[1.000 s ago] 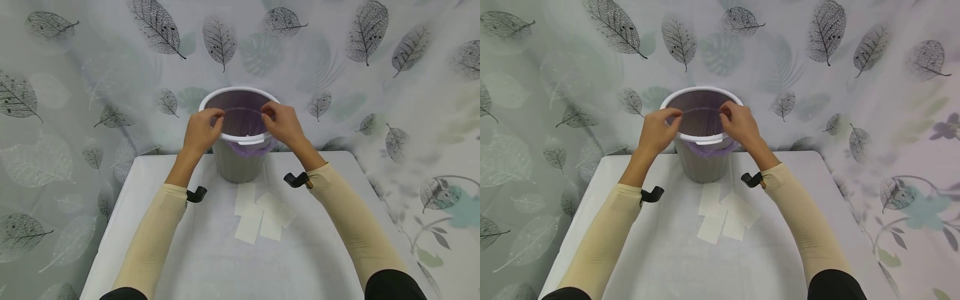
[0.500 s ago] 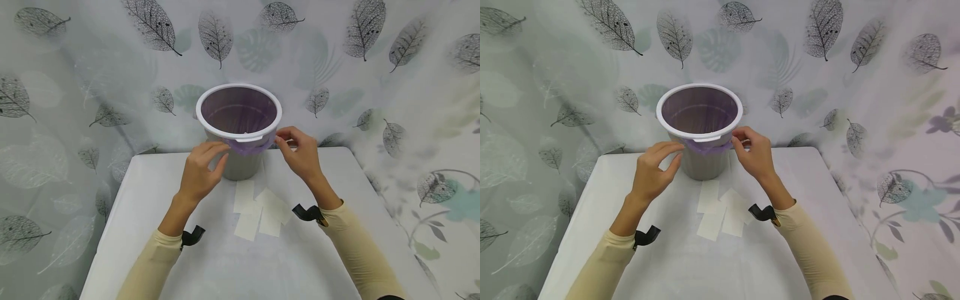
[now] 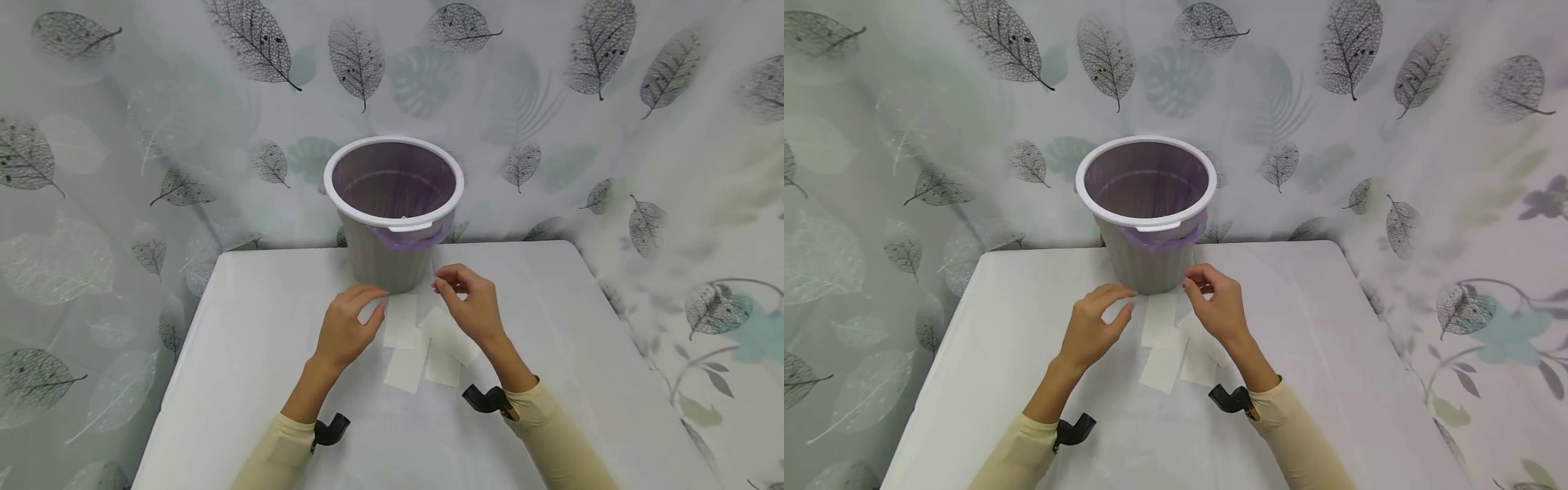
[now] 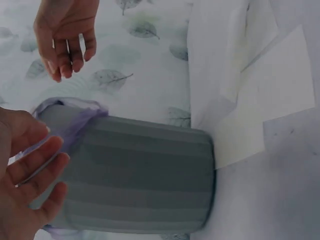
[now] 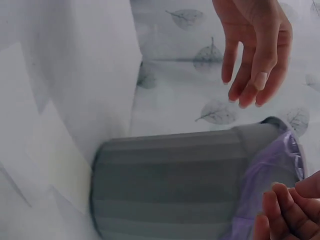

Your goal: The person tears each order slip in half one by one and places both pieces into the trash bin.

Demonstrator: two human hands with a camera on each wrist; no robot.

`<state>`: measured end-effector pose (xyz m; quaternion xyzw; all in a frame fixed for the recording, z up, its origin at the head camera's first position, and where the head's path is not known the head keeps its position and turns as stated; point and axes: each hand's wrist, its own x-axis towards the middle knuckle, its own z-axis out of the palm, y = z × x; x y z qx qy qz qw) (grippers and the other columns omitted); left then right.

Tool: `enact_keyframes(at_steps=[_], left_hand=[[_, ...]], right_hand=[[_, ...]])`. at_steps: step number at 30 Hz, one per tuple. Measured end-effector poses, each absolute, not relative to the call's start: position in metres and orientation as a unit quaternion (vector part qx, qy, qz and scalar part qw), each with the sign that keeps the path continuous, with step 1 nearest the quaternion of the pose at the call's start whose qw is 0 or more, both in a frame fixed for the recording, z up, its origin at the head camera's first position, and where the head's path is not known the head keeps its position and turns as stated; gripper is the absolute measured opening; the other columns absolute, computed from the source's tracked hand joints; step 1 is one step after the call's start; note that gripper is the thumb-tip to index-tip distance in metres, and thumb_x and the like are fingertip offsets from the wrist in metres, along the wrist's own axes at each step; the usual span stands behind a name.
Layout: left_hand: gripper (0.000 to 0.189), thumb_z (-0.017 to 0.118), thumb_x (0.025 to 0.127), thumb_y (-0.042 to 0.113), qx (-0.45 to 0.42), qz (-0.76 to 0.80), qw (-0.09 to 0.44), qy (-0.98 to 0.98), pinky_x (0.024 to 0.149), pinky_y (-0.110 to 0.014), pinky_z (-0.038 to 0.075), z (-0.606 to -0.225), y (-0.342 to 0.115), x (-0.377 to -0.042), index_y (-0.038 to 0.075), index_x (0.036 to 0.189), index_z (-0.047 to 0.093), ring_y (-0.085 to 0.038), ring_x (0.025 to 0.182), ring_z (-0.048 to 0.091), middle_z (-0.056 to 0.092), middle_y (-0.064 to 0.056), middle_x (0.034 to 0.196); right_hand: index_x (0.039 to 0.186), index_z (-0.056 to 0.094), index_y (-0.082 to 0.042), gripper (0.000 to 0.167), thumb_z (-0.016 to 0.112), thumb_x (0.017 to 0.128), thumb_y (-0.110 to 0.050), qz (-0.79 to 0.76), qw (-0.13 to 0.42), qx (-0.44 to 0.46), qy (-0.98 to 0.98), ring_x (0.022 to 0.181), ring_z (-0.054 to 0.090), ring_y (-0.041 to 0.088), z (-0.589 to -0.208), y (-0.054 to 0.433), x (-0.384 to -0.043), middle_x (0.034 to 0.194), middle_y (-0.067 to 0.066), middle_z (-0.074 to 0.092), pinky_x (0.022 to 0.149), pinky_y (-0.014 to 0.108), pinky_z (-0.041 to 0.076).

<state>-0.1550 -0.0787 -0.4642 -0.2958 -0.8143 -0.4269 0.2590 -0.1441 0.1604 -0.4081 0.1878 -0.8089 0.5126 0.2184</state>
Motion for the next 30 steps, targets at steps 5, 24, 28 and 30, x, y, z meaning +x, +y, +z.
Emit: enact_keyframes(at_steps=[5, 24, 28, 30], left_hand=[[0.019, 0.078, 0.089, 0.001, -0.277, -0.417, 0.231, -0.834, 0.085, -0.046, 0.055, -0.486, -0.076, -0.148, 0.005, 0.108, 0.078, -0.025, 0.101, 0.07, 0.075, -0.006, 0.107], [0.032, 0.083, 0.087, 0.014, -0.23, -0.3, 0.102, -0.92, 0.082, -0.049, 0.057, -0.566, -0.045, -0.143, 0.004, 0.117, 0.075, -0.031, 0.103, 0.07, 0.072, -0.011, 0.115], [0.039, 0.085, 0.087, 0.016, -0.239, -0.26, 0.101, -0.93, 0.084, -0.051, 0.056, -0.578, -0.039, -0.145, 0.003, 0.122, 0.073, -0.031, 0.111, 0.068, 0.071, -0.013, 0.122], [0.046, 0.085, 0.087, 0.018, -0.244, -0.244, 0.103, -0.933, 0.087, -0.051, 0.055, -0.583, -0.036, -0.145, 0.002, 0.127, 0.071, -0.032, 0.115, 0.066, 0.069, -0.014, 0.126]], right_hand=[[0.104, 0.073, 0.001, 0.012, 0.069, 0.095, 0.007, 0.512, 0.195, 0.157, -0.822, 0.084, 0.072, 0.027, -0.445, 0.165, -0.143, 0.091, 0.01, 0.074, 0.076, 0.037, 0.058], [0.113, 0.075, -0.001, 0.021, 0.069, 0.093, 0.001, 0.429, 0.069, 0.12, -0.893, 0.084, 0.07, 0.021, -0.551, 0.162, -0.131, 0.1, 0.008, 0.075, 0.071, 0.038, 0.059], [0.115, 0.075, -0.001, 0.025, 0.068, 0.091, 0.0, 0.407, 0.06, 0.128, -0.902, 0.08, 0.07, 0.022, -0.562, 0.158, -0.129, 0.1, 0.008, 0.075, 0.07, 0.037, 0.058], [0.115, 0.076, 0.0, 0.025, 0.069, 0.091, -0.001, 0.394, 0.064, 0.137, -0.907, 0.082, 0.07, 0.023, -0.567, 0.155, -0.128, 0.101, 0.009, 0.075, 0.07, 0.038, 0.058]])
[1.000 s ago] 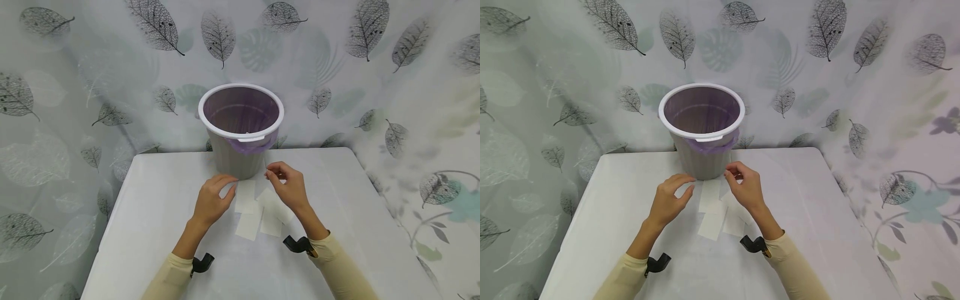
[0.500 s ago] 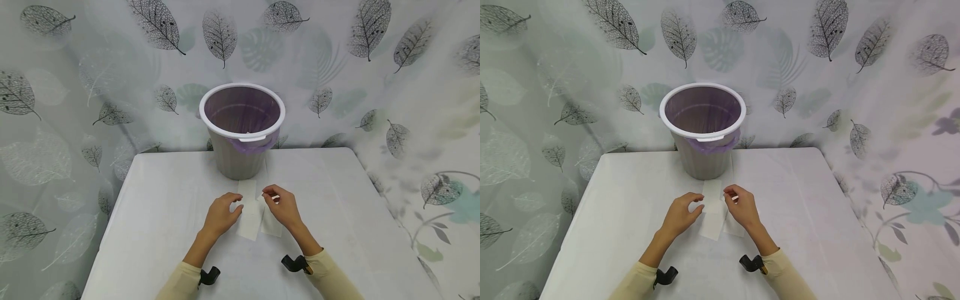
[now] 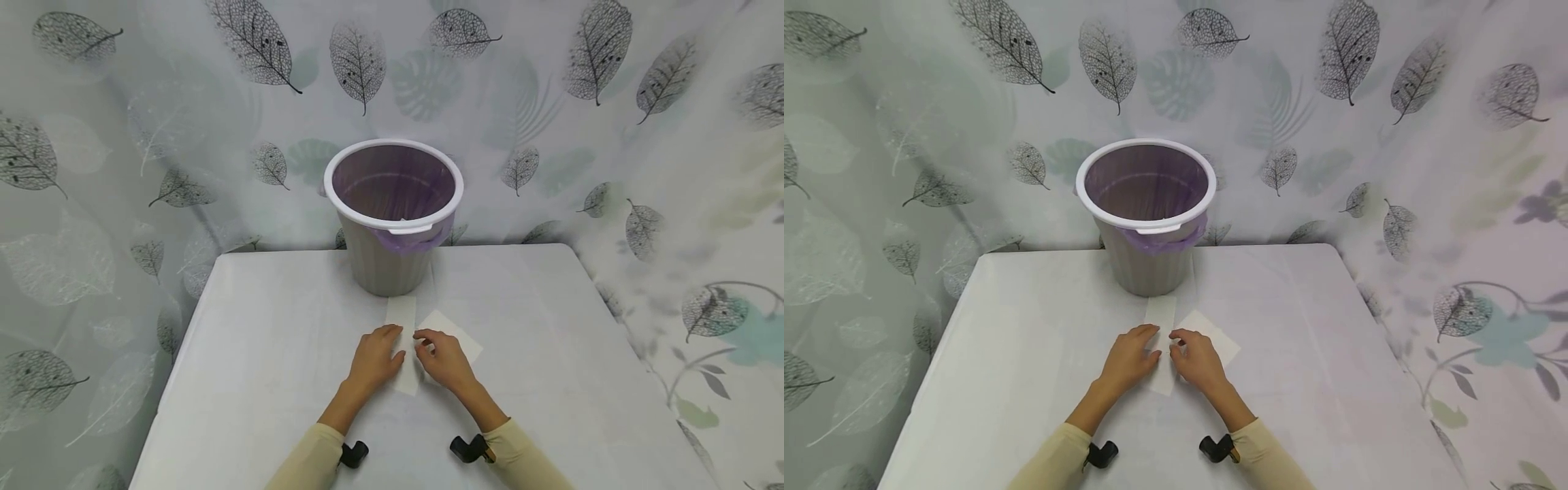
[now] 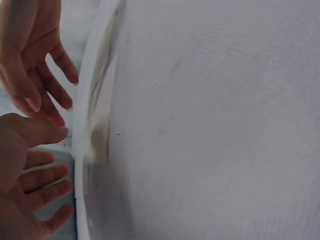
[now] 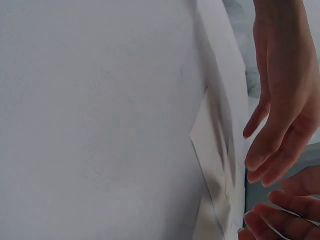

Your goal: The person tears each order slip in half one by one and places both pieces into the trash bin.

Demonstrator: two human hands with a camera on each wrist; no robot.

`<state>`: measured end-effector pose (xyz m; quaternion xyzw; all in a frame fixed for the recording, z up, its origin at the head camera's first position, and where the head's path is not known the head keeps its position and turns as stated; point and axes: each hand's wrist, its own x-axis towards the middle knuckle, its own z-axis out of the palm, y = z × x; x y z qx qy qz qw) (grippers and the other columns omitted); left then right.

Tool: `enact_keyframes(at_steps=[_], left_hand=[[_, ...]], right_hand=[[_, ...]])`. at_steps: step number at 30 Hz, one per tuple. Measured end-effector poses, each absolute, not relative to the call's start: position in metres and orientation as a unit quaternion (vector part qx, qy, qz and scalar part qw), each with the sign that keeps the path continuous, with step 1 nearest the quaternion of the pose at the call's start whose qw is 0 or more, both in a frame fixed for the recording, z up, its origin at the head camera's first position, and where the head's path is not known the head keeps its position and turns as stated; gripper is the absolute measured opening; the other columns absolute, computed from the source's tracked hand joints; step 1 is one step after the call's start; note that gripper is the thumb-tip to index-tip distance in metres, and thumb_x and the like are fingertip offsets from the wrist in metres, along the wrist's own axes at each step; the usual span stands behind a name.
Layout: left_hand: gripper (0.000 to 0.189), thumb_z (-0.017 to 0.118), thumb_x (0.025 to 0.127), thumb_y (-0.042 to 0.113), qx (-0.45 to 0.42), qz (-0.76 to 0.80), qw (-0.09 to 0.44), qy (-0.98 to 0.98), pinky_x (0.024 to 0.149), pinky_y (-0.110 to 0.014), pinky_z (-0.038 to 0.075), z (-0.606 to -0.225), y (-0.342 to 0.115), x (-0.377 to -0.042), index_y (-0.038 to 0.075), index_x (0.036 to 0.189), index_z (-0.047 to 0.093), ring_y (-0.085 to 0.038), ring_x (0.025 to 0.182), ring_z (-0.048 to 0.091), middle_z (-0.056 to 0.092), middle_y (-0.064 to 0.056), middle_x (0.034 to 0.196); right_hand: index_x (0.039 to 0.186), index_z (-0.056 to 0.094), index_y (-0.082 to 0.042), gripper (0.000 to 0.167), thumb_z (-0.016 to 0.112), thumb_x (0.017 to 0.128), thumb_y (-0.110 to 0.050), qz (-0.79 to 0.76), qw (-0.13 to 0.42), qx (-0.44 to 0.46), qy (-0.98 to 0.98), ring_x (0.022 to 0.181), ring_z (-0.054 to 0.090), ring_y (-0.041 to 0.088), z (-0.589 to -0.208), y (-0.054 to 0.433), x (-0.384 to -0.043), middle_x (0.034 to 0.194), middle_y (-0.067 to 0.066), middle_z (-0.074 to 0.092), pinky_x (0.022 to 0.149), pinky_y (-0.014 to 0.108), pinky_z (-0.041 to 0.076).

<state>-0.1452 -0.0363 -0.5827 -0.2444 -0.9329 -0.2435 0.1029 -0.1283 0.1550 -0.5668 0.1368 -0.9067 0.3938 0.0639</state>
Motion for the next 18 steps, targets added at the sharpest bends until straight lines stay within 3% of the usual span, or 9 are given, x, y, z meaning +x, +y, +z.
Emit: enact_keyframes(at_steps=[9, 13, 18], left_hand=[[0.07, 0.085, 0.087, 0.031, -0.238, -0.199, 0.082, -0.947, 0.101, -0.053, 0.043, -0.596, -0.026, -0.146, 0.0, 0.144, 0.057, -0.035, 0.135, 0.053, 0.06, -0.018, 0.142], [0.072, 0.087, 0.085, 0.035, -0.243, -0.172, 0.109, -0.948, 0.099, -0.052, 0.045, -0.6, -0.023, -0.146, 0.001, 0.142, 0.058, -0.032, 0.126, 0.061, 0.067, -0.017, 0.131], [0.06, 0.088, 0.085, 0.032, -0.254, -0.14, 0.152, -0.945, 0.096, -0.05, 0.048, -0.602, -0.023, -0.145, 0.005, 0.134, 0.065, -0.026, 0.108, 0.07, 0.075, -0.011, 0.112]], right_hand=[[0.111, 0.077, -0.001, 0.022, 0.07, 0.09, -0.003, 0.387, 0.065, 0.137, -0.91, 0.088, 0.07, 0.024, -0.574, 0.148, -0.123, 0.106, 0.009, 0.075, 0.072, 0.039, 0.057], [0.109, 0.077, -0.001, 0.02, 0.071, 0.09, -0.003, 0.379, 0.073, 0.134, -0.913, 0.085, 0.07, 0.024, -0.575, 0.15, -0.122, 0.103, 0.01, 0.075, 0.071, 0.04, 0.057], [0.107, 0.077, -0.001, 0.019, 0.072, 0.089, -0.001, 0.376, 0.087, 0.136, -0.912, 0.082, 0.069, 0.025, -0.577, 0.152, -0.122, 0.097, 0.012, 0.074, 0.069, 0.039, 0.056]])
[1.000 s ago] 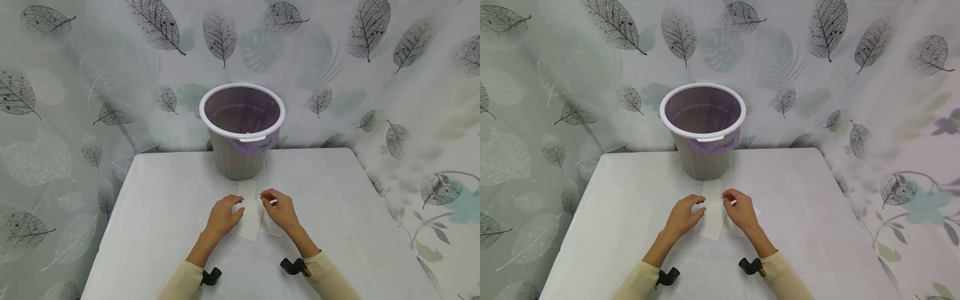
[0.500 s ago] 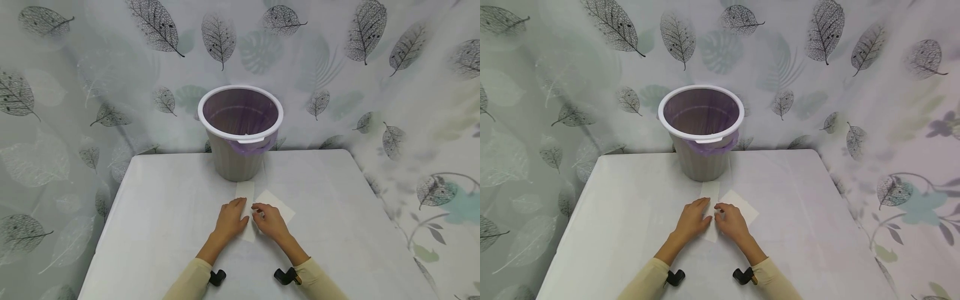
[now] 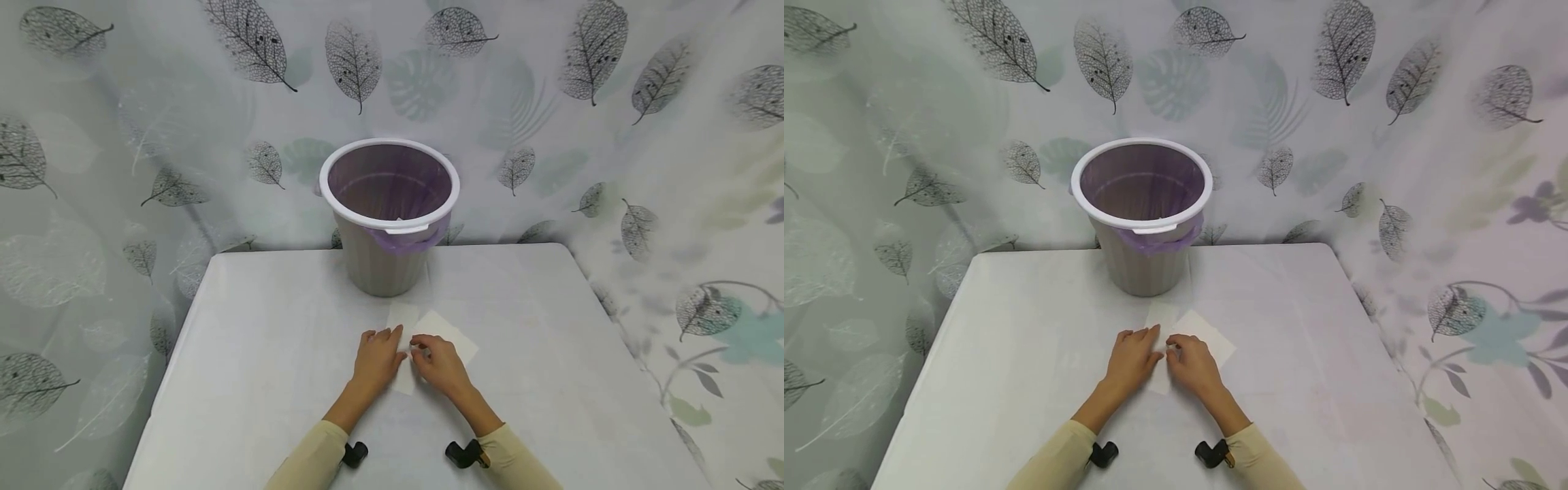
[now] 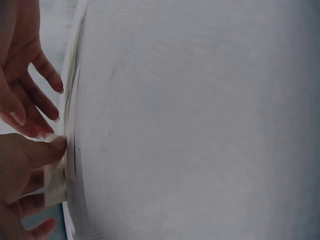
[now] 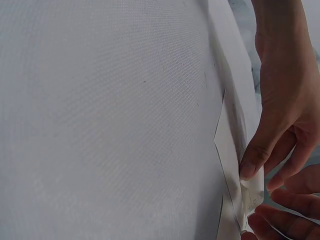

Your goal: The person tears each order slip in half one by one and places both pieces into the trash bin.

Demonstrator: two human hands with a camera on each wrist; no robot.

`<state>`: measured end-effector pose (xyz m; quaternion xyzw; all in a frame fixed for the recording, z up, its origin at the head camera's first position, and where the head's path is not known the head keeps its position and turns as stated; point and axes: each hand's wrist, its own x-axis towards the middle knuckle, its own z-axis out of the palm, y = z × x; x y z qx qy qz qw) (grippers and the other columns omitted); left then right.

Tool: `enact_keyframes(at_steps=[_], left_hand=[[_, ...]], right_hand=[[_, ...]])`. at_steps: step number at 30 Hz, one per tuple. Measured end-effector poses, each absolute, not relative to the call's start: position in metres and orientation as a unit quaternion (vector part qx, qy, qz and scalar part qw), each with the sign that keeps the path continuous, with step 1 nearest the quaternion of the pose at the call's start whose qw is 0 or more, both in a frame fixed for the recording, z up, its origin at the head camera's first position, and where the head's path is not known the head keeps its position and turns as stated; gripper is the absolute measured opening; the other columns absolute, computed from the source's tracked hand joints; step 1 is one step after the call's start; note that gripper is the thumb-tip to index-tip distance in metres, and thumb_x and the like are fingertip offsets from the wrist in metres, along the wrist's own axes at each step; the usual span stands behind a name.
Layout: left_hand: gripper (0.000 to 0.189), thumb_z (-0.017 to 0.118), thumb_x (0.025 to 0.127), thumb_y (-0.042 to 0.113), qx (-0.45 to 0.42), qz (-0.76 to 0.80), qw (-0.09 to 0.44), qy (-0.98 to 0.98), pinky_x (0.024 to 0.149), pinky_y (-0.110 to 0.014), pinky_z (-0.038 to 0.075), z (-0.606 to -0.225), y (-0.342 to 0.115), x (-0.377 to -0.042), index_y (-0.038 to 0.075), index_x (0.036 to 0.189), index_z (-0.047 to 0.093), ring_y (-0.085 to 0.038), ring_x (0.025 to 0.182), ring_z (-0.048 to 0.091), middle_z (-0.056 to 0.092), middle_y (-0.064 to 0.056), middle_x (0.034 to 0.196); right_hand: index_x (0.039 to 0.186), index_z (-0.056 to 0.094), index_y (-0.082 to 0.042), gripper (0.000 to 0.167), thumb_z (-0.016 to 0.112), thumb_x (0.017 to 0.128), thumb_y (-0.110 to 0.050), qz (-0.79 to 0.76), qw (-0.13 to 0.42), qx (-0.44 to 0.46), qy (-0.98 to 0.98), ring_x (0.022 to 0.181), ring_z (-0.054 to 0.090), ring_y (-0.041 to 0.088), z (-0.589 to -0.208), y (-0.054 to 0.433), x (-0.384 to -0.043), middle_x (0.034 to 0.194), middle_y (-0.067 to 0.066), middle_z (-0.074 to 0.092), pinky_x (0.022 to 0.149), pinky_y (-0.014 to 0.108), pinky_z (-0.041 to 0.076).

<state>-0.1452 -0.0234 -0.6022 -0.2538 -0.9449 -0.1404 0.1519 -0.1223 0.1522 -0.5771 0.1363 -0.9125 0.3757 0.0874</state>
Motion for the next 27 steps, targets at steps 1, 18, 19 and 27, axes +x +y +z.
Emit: enact_keyframes(at_steps=[1, 18, 19, 27], left_hand=[[0.057, 0.087, 0.085, 0.03, -0.255, -0.139, 0.156, -0.944, 0.096, -0.049, 0.048, -0.602, -0.024, -0.145, 0.006, 0.132, 0.066, -0.025, 0.105, 0.07, 0.076, -0.01, 0.109], [0.029, 0.074, 0.099, 0.026, -0.258, -0.442, 0.032, -0.859, 0.091, -0.043, 0.056, -0.559, -0.054, -0.15, 0.007, 0.121, 0.077, -0.024, 0.105, 0.072, 0.076, -0.006, 0.113], [0.029, 0.074, 0.099, 0.027, -0.254, -0.457, 0.024, -0.852, 0.092, -0.043, 0.056, -0.556, -0.056, -0.15, 0.008, 0.121, 0.078, -0.022, 0.106, 0.071, 0.076, -0.005, 0.113], [0.032, 0.066, 0.105, 0.032, -0.201, -0.554, -0.02, -0.807, 0.097, -0.048, 0.053, -0.539, -0.064, -0.15, 0.008, 0.122, 0.077, -0.019, 0.11, 0.07, 0.075, 0.0, 0.116]], right_hand=[[0.108, 0.077, -0.001, 0.02, 0.072, 0.088, 0.0, 0.376, 0.089, 0.138, -0.912, 0.082, 0.068, 0.025, -0.577, 0.152, -0.122, 0.097, 0.012, 0.074, 0.069, 0.039, 0.056], [0.123, 0.074, -0.004, 0.026, 0.075, 0.097, -0.009, 0.353, 0.133, 0.193, -0.906, 0.124, 0.056, 0.043, -0.564, 0.166, -0.135, 0.137, 0.022, 0.063, 0.099, 0.061, 0.047], [0.118, 0.076, -0.004, 0.021, 0.074, 0.098, -0.01, 0.362, 0.133, 0.194, -0.902, 0.124, 0.056, 0.042, -0.563, 0.166, -0.136, 0.137, 0.022, 0.063, 0.1, 0.06, 0.047], [0.097, 0.074, -0.006, 0.006, 0.07, 0.1, -0.007, 0.408, 0.144, 0.241, -0.869, 0.125, 0.058, 0.036, -0.547, 0.167, -0.14, 0.128, 0.015, 0.069, 0.101, 0.056, 0.047]])
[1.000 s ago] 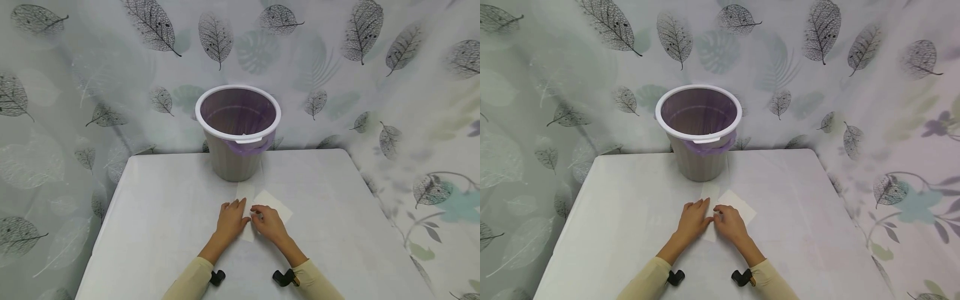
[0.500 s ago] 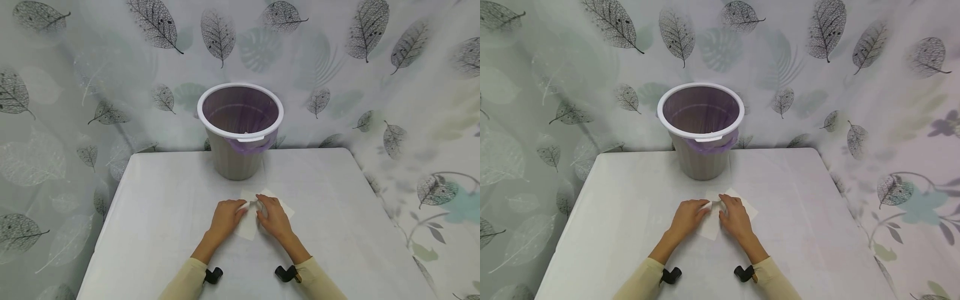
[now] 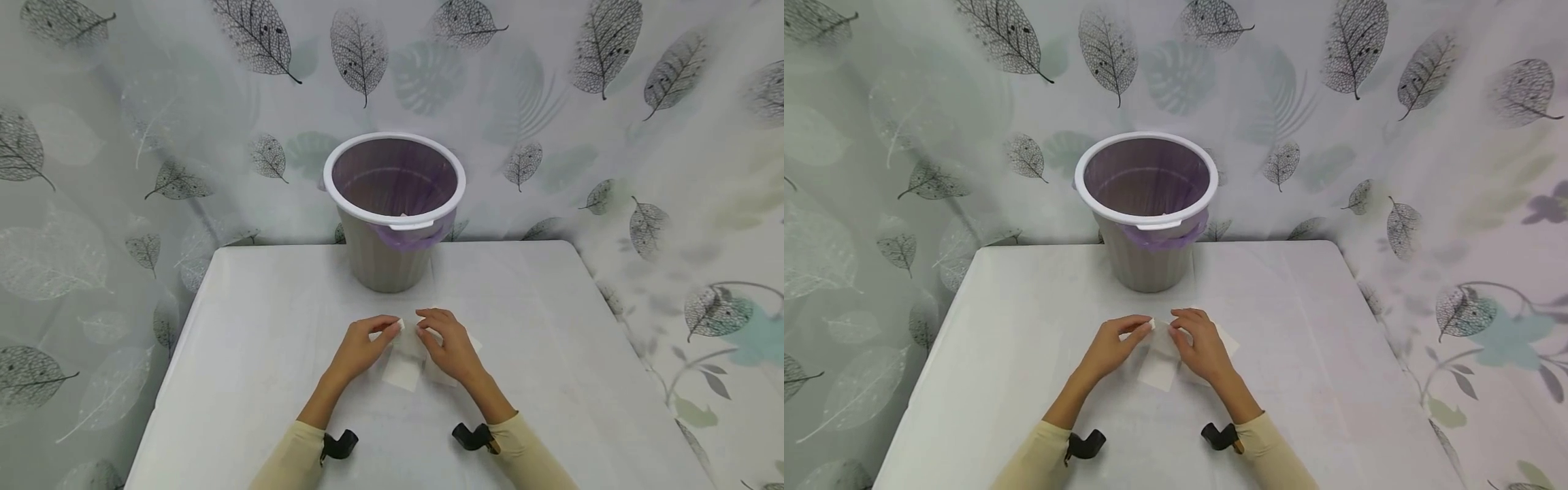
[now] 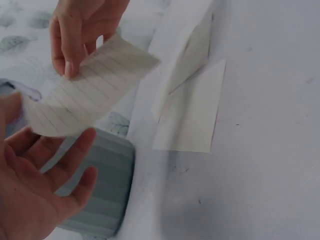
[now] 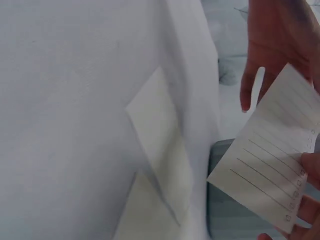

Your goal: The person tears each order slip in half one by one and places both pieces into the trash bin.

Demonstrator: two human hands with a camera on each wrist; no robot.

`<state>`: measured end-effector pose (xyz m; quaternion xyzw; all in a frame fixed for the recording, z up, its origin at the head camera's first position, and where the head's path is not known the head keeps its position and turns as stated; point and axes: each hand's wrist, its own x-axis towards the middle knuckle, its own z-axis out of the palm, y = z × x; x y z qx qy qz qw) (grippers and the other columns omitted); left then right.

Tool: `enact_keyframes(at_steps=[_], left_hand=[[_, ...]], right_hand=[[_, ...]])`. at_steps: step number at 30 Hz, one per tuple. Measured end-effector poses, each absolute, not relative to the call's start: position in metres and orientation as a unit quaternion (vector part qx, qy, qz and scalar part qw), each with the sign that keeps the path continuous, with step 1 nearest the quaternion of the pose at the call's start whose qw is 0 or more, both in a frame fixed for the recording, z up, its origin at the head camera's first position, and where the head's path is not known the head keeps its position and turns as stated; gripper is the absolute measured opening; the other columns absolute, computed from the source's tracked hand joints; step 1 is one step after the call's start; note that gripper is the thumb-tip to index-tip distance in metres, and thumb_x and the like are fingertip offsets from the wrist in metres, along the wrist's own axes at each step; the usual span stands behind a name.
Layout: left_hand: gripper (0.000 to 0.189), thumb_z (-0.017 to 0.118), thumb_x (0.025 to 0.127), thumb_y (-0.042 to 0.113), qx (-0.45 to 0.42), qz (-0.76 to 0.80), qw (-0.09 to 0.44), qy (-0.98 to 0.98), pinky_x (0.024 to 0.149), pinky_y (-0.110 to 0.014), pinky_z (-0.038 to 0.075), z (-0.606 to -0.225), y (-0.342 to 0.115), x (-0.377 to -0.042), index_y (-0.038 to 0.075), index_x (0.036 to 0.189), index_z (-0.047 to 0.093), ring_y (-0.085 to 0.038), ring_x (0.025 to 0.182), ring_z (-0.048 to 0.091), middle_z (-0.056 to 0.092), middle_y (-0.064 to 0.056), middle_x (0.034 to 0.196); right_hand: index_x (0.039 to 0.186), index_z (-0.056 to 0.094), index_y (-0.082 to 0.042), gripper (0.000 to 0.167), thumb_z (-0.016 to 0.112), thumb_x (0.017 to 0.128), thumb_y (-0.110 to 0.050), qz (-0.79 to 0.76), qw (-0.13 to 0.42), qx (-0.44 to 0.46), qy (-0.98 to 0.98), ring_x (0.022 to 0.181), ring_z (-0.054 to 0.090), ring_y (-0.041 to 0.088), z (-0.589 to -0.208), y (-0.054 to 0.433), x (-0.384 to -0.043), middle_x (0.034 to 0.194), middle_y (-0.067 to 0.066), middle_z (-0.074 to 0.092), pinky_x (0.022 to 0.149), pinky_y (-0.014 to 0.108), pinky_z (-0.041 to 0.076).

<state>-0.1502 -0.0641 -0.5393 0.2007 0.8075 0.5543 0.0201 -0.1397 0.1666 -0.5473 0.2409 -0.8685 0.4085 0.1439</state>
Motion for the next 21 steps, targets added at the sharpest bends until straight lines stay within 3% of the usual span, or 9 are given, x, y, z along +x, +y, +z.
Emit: enact_keyframes(at_steps=[8, 13, 17, 21], left_hand=[[0.031, 0.064, 0.105, 0.033, 0.208, 0.581, 0.028, 0.786, 0.101, -0.052, 0.048, -0.519, -0.068, -0.151, 0.012, 0.123, 0.076, -0.016, 0.117, 0.065, 0.074, 0.003, 0.12], [0.016, 0.072, 0.099, 0.023, 0.257, 0.531, 0.02, 0.808, 0.096, -0.045, 0.052, -0.507, -0.067, -0.149, 0.014, 0.11, 0.08, -0.011, 0.107, 0.068, 0.075, 0.01, 0.108], [0.008, 0.075, 0.096, 0.012, 0.304, 0.478, 0.004, 0.824, 0.088, -0.04, 0.056, -0.499, -0.066, -0.148, 0.011, 0.102, 0.08, -0.013, 0.098, 0.07, 0.076, 0.007, 0.1], [0.006, 0.077, 0.095, 0.012, 0.333, 0.444, -0.003, 0.832, 0.084, -0.044, 0.058, -0.491, -0.065, -0.146, 0.009, 0.099, 0.081, -0.016, 0.095, 0.072, 0.077, 0.002, 0.097]], right_hand=[[0.087, 0.07, -0.01, 0.015, 0.065, 0.1, -0.004, 0.402, 0.122, 0.308, -0.854, 0.125, 0.058, 0.035, -0.522, 0.16, -0.139, 0.122, 0.014, 0.071, 0.105, 0.057, 0.044], [0.091, 0.071, -0.009, 0.013, 0.064, 0.098, 0.0, 0.387, 0.105, 0.335, -0.853, 0.124, 0.059, 0.035, -0.512, 0.158, -0.138, 0.113, 0.007, 0.073, 0.104, 0.057, 0.045], [0.093, 0.071, -0.009, 0.009, 0.066, 0.097, -0.002, 0.361, 0.104, 0.353, -0.857, 0.118, 0.062, 0.033, -0.506, 0.157, -0.137, 0.098, 0.0, 0.072, 0.099, 0.056, 0.048], [0.088, 0.069, -0.01, 0.01, 0.067, 0.097, -0.005, 0.33, 0.104, 0.37, -0.862, 0.11, 0.064, 0.029, -0.5, 0.155, -0.137, 0.093, -0.001, 0.07, 0.093, 0.055, 0.051]])
